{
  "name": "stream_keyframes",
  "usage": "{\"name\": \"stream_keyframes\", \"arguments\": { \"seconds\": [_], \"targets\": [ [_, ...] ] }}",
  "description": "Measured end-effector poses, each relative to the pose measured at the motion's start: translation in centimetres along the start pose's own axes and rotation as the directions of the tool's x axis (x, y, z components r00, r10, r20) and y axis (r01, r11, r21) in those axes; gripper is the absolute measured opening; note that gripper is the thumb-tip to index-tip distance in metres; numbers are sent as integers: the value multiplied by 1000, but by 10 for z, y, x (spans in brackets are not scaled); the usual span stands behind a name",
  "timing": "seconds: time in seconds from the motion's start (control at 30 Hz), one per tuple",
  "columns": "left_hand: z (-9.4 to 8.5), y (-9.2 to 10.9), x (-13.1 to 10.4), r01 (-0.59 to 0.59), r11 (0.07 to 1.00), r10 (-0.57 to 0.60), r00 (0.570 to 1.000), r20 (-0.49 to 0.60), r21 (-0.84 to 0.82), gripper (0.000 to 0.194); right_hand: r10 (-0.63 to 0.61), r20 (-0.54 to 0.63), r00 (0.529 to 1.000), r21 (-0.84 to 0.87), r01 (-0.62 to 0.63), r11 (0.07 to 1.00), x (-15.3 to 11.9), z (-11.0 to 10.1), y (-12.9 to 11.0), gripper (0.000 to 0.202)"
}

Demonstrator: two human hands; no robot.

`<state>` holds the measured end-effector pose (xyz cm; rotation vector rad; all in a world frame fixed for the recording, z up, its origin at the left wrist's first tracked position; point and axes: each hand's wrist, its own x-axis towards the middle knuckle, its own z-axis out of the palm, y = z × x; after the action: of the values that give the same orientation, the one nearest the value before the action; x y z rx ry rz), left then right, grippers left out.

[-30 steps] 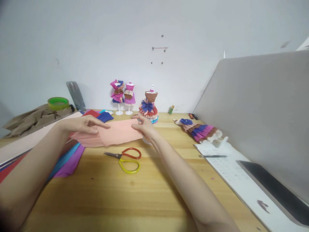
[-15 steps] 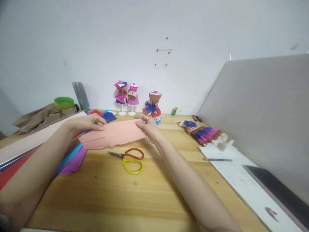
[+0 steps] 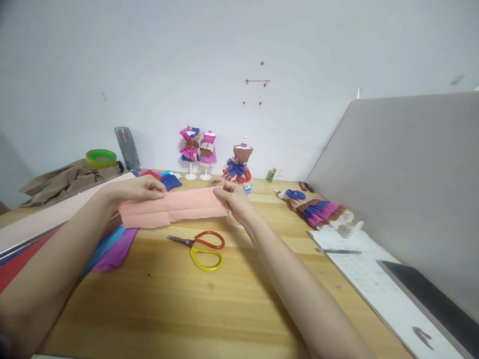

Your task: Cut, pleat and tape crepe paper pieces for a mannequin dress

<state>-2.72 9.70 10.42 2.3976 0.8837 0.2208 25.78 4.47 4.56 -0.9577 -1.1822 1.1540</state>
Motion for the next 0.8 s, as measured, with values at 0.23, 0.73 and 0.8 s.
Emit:
{"name": "stream_keyframes", "arguments": {
  "seconds": [0.23, 0.73, 0.8],
  "targets": [
    [-4, 2, -5, 52, 997, -51, 999, -15, 60, 26, 139, 90, 986, -83, -132, 988, -3, 2, 3, 35],
    [-17, 18, -29, 128, 967, -151, 984, 91, 219, 19, 340, 493, 801, -315, -200, 928, -29, 32, 19, 22],
    [-23, 26, -39, 176, 948, -204, 975, 85, 265, 20, 365, 518, 773, -284, -247, 926, -33, 38, 21, 23]
  ]
}}
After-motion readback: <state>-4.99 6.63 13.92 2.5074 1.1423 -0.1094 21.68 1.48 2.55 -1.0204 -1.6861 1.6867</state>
